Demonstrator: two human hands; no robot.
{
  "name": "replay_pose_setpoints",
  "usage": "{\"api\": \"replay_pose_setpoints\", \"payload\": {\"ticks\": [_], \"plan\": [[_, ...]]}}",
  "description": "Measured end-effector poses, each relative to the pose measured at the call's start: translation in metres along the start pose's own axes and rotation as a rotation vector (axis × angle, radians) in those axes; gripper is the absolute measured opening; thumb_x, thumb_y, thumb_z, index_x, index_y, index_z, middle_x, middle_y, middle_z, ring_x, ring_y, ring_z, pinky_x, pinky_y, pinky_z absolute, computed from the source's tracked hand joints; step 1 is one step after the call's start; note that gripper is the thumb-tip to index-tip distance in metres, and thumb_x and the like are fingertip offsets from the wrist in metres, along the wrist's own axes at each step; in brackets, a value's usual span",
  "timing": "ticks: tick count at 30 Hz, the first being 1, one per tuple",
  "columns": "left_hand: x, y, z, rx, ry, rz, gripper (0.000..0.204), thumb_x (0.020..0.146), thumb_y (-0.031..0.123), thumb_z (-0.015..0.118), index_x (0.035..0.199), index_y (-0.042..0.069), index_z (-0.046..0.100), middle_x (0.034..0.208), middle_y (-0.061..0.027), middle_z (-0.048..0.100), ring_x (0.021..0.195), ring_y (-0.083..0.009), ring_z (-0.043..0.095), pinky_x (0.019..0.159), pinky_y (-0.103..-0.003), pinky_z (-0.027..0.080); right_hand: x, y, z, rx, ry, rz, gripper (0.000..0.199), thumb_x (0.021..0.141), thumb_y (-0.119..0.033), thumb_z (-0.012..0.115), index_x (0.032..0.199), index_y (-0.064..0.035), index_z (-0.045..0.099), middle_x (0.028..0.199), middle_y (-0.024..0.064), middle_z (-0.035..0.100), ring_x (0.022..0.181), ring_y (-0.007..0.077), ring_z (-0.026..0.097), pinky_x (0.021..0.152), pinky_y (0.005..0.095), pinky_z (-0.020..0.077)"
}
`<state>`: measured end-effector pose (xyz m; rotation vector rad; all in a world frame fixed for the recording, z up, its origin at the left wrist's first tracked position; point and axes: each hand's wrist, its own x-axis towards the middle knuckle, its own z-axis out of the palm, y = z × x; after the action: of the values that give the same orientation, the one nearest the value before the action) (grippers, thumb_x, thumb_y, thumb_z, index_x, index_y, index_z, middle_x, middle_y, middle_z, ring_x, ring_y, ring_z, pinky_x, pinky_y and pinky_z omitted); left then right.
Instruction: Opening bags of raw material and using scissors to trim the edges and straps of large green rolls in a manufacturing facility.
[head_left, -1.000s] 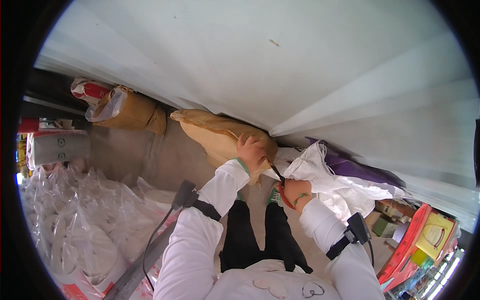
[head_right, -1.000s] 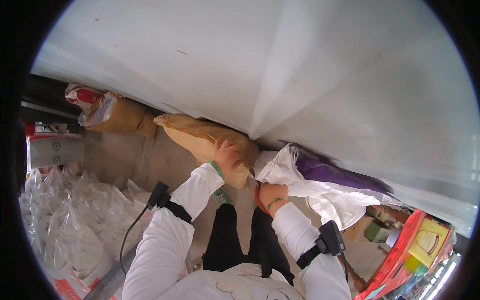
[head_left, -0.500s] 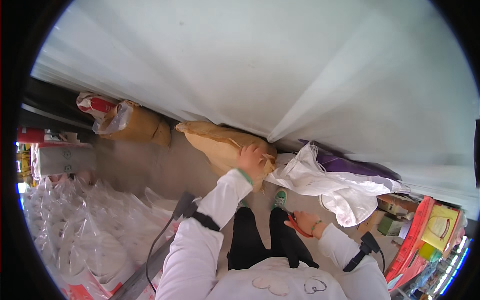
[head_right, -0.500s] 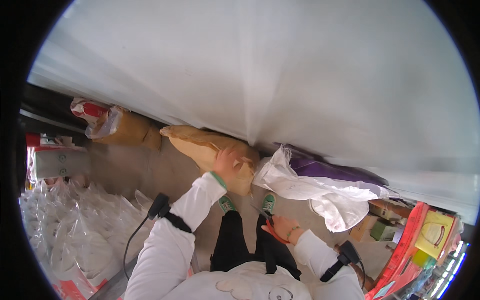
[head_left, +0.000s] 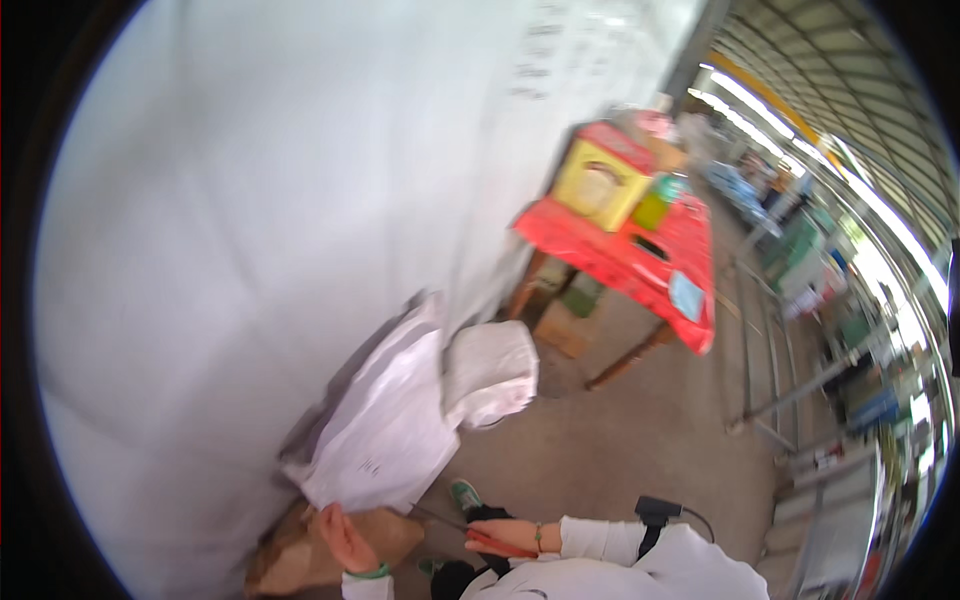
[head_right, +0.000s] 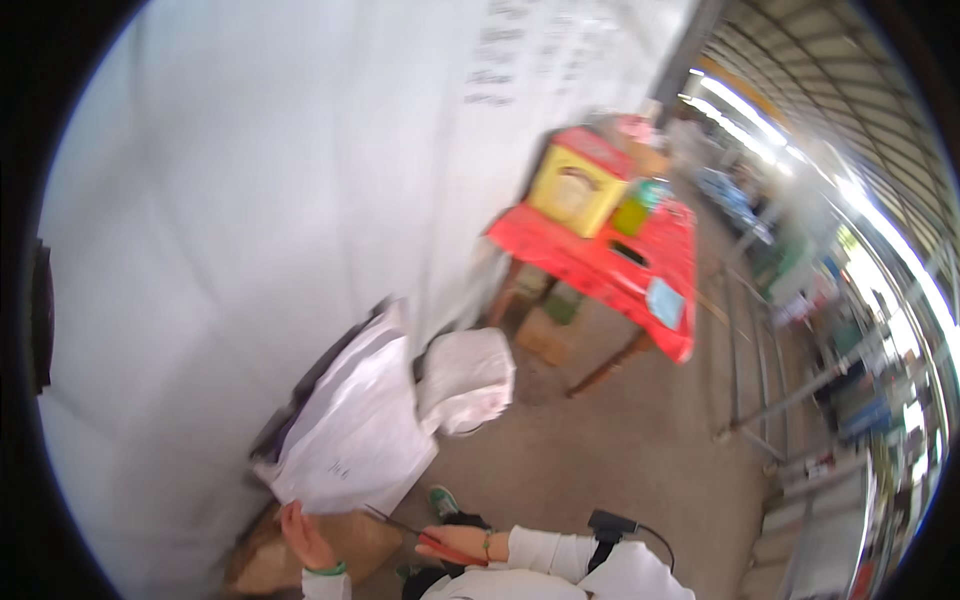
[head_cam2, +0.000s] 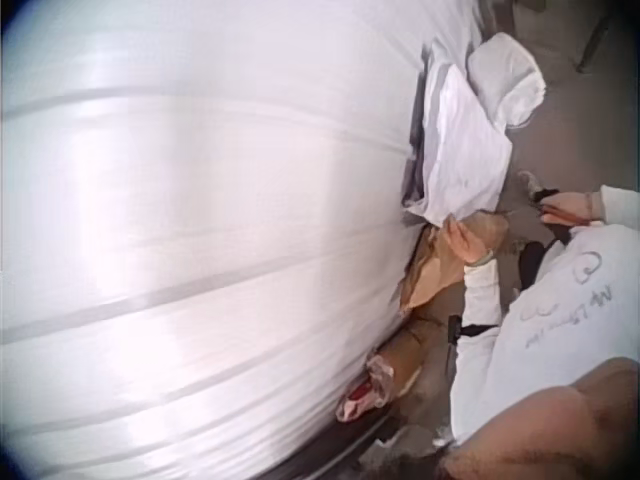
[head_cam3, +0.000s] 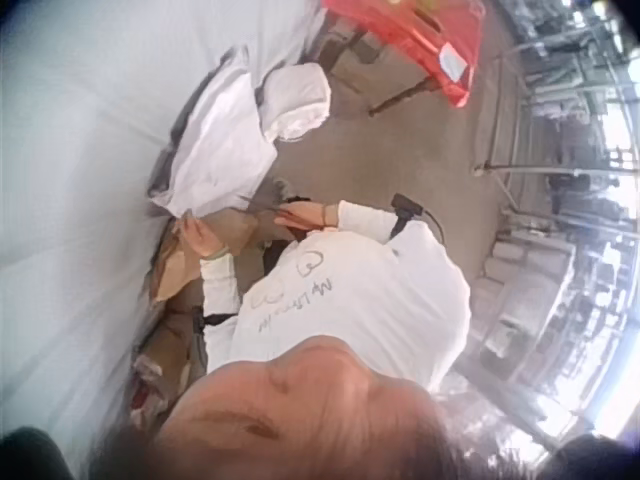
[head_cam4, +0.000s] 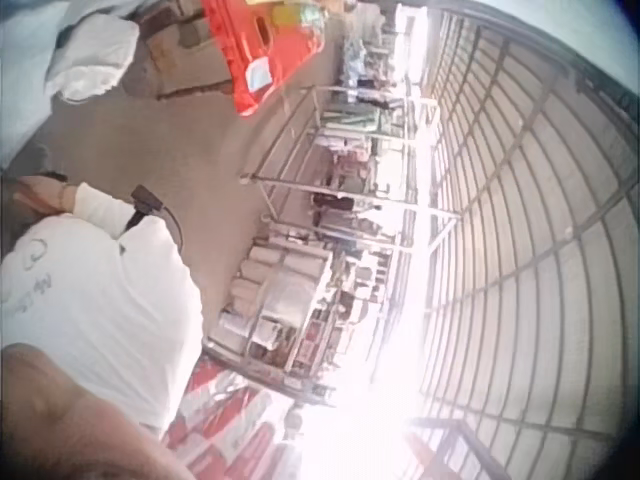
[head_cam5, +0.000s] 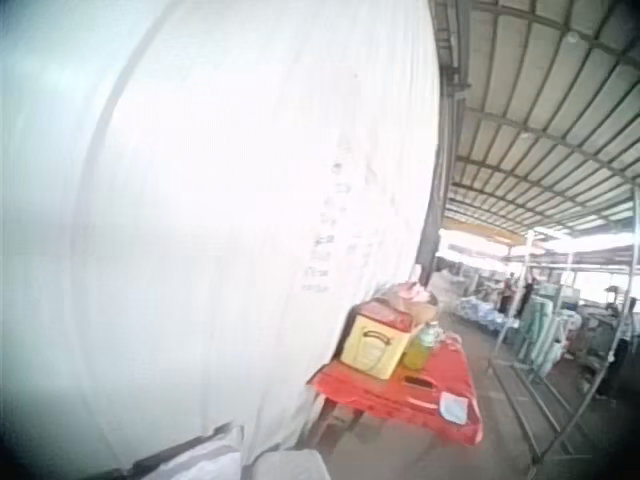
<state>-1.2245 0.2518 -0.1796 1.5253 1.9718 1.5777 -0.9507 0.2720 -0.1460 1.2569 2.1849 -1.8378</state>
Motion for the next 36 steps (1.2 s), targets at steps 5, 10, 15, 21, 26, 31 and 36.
{"api": "replay_pose_setpoints", "payload": {"ticks": [5, 10, 15, 21, 26, 31, 36], "plan": [[0.01, 0.053, 0.018, 0.141, -0.188, 0.242, 0.031, 0.087, 0.005, 0.046, 0.115, -0.004, 0.052, 0.112, -0.0246, 0.053, 0.1, -0.0403, 0.051, 0.091, -0.042, 0.04, -0.066, 0.027, 0.022, 0.954, 0.13, 0.111, 0.031, 0.094, -0.032, 0.046, 0.101, -0.0021, 0.049, 0.088, 0.0084, 0.053, 0.082, 0.0194, 0.049, 0.074, 0.03, 0.041], [-0.008, 0.09, 0.061, -0.011, -0.192, 0.174, 0.033, 0.089, 0.008, 0.042, 0.117, -0.008, 0.05, 0.116, -0.0272, 0.05, 0.106, -0.0403, 0.048, 0.094, -0.042, 0.038, -0.114, 0.033, 0.005, 0.162, 0.366, -0.116, 0.035, 0.092, -0.034, 0.047, 0.105, -0.0013, 0.048, 0.086, 0.0078, 0.053, 0.079, 0.0199, 0.05, 0.074, 0.0306, 0.042], [-0.006, 0.165, 0.097, -0.146, -0.283, 0.08, 0.033, 0.091, 0.009, 0.041, 0.117, -0.008, 0.05, 0.119, -0.0262, 0.049, 0.112, -0.0384, 0.045, 0.097, -0.042, 0.034, -0.169, 0.029, -0.025, 0.453, 0.326, 0.007, 0.038, 0.092, -0.038, 0.046, 0.106, -0.0018, 0.048, 0.083, 0.0091, 0.052, 0.074, 0.0233, 0.049, 0.072, 0.0316, 0.0422], [-0.003, 0.199, 0.125, -0.281, -0.314, 0.029, 0.033, 0.091, 0.012, 0.044, 0.118, -0.006, 0.05, 0.119, -0.0256, 0.049, 0.113, -0.0381, 0.044, 0.098, -0.041, 0.033, -0.188, 0.059, -0.035, 0.263, 0.415, -0.12, 0.046, 0.092, -0.046, 0.041, 0.103, -0.0026, 0.048, 0.085, 0.008, 0.053, 0.078, 0.0199, 0.05, 0.073, 0.0328, 0.0414], [0.004, 0.202, 0.118, -0.017, -0.33, 0.274, 0.034, 0.09, 0.014, 0.047, 0.118, -0.005, 0.051, 0.12, -0.0255, 0.049, 0.112, -0.0376, 0.045, 0.098, -0.041, 0.033, -0.196, 0.038, -0.043, 0.614, 0.383, -0.212, 0.052, 0.088, -0.048, 0.047, 0.105, 0.0004, 0.055, 0.098, 0.0203, 0.059, 0.092, 0.0352, 0.055, 0.078, 0.0401, 0.0441], [0.012, 0.206, 0.102, 0.031, -0.312, 0.264, 0.035, 0.089, 0.015, 0.049, 0.118, -0.004, 0.051, 0.12, -0.0256, 0.049, 0.113, -0.0376, 0.045, 0.098, -0.042, 0.033, -0.186, 0.028, -0.045, 0.418, 0.399, -0.353, 0.044, 0.088, -0.042, 0.052, 0.099, 0.0007, 0.055, 0.093, 0.0186, 0.06, 0.087, 0.0279, 0.056, 0.074, 0.0379, 0.0442], [0.019, 0.203, 0.086, 0.041, -0.252, 0.247, 0.037, 0.088, 0.015, 0.05, 0.118, -0.004, 0.051, 0.12, -0.0253, 0.05, 0.113, -0.0384, 0.045, 0.098, -0.042, 0.033, -0.175, 0.031, -0.036, 0.546, 0.298, -0.344, 0.038, 0.088, -0.036, 0.053, 0.099, 0.0006, 0.055, 0.093, 0.0153, 0.061, 0.084, 0.0218, 0.055, 0.071, 0.0356, 0.0445]]}}
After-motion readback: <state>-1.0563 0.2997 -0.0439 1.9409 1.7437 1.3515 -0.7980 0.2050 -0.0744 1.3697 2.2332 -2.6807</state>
